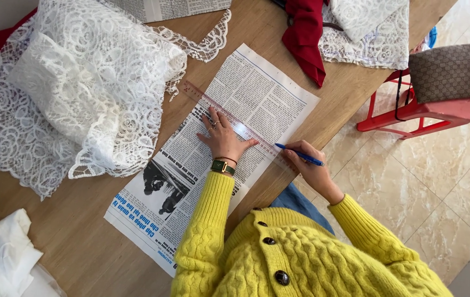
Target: The person uses a ruler and a pen to draw straight lines on a newspaper sheet placed on a wooden table. They adjust the ruler's position multiple times to create a grid-like pattern and then use a curved template to draw a curved line on the newspaper.
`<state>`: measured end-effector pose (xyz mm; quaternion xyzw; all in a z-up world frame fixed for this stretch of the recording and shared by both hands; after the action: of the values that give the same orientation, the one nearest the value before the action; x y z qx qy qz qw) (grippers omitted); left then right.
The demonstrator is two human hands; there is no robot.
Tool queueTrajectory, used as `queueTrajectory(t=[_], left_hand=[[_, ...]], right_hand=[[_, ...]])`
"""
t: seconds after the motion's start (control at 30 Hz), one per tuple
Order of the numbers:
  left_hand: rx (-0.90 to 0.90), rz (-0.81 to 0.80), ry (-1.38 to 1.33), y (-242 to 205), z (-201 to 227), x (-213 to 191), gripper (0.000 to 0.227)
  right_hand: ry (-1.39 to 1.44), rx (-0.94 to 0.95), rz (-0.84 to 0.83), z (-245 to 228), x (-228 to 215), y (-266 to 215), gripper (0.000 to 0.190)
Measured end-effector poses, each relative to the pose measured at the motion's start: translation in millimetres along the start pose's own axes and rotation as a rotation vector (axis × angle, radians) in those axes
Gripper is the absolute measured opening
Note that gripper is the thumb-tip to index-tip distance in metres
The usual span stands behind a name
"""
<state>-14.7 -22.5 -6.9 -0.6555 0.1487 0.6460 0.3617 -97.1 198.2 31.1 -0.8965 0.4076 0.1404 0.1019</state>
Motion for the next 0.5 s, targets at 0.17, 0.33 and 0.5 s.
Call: queueTrajectory(t=[0.17, 0.33, 0.5], left_hand=[[-0.001, -0.004, -0.025, -1.3, -0.3, -3.8, 0.131], [-0.002, -0.004, -0.022, -3.1, 0.2, -4.7, 0.131], [-0.005, -0.014, -0.021, -3.5, 0.4, -5.9, 0.131]], right_hand=[[0.006, -0.005, 0.005, 0.1, -0.2, 0.4, 0.016], [0.022, -0.011, 0.007, 0.8, 0.6, -0.1, 0.017], [0.01, -0.018, 0.008, -0.5, -1.2, -0.5, 0.016]])
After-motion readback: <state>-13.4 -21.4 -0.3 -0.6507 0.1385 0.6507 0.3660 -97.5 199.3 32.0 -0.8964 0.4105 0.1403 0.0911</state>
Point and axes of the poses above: each hand's wrist, its own y-axis towards the middle knuckle, its own x-axis out of the palm, z = x × y, the point moved 3 cm from there along y, towards the middle knuckle, and after that the axes turned 3 degrees about y, right-handed, at the moved point
